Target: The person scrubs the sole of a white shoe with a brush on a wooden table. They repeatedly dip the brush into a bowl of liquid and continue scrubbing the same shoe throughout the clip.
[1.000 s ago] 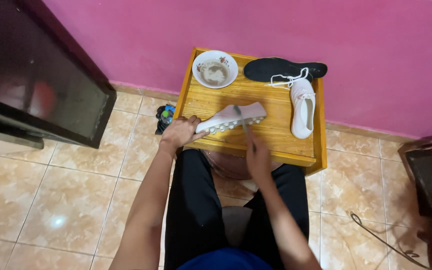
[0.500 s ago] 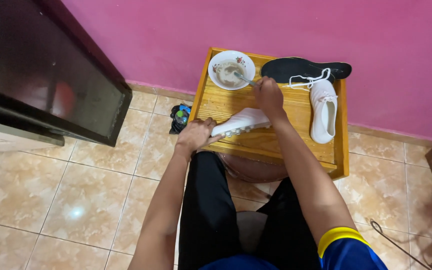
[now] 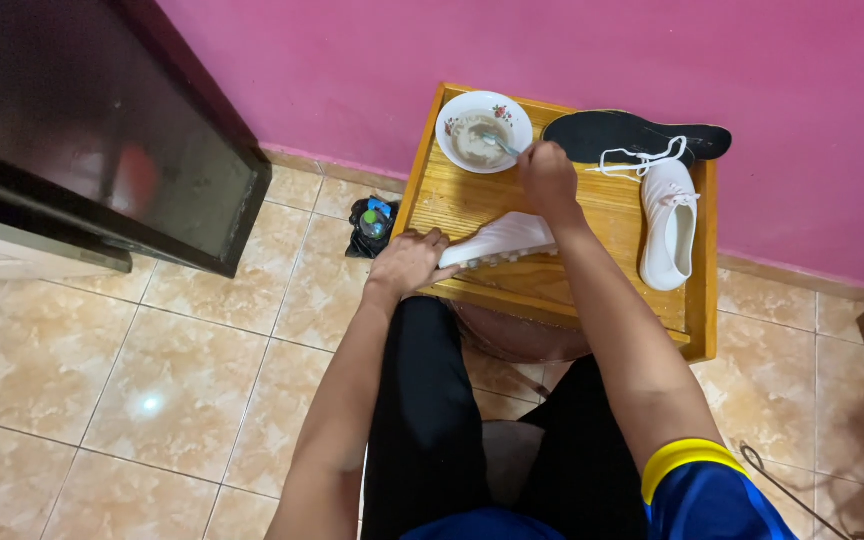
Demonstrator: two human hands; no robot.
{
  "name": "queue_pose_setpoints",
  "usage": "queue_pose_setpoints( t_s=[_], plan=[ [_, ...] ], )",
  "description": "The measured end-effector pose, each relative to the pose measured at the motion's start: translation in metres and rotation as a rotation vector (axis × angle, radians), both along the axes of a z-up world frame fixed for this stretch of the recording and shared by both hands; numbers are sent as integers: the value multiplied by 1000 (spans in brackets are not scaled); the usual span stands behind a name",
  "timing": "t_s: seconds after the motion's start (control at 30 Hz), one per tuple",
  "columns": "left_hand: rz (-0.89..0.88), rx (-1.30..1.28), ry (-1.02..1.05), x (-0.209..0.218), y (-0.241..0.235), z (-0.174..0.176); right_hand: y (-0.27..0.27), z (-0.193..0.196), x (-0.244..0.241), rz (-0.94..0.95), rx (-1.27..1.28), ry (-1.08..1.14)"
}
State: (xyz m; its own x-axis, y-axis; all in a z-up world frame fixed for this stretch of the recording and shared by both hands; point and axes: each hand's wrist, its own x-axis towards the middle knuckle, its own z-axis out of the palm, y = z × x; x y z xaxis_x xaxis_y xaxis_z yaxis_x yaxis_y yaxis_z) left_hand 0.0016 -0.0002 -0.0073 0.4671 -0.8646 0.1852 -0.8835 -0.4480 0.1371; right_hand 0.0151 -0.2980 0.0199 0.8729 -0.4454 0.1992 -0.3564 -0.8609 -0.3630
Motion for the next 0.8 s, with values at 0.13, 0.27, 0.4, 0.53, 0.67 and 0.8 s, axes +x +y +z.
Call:
queue_pose_setpoints(
  t_s=[0.13, 0.27, 0.4, 0.53, 0.67, 0.8],
  plan=[
    [13, 6, -6, 0, 0, -1, 6, 27, -8, 28, 161, 6],
    [-3, -23, -6, -2, 1, 1, 11, 33, -10, -14, 220, 95],
    [-13, -42, -58, -1, 1, 2, 11, 29, -6, 7, 223, 127],
    [-14, -40, -56, -1, 1, 0, 13, 34, -5, 10, 300, 116],
    [-22, -67, -66, 1, 1, -4, 14, 41, -5, -45, 323, 173],
    [-28, -85, -71, 0, 1, -1, 18, 51, -9, -68, 332, 167]
  ],
)
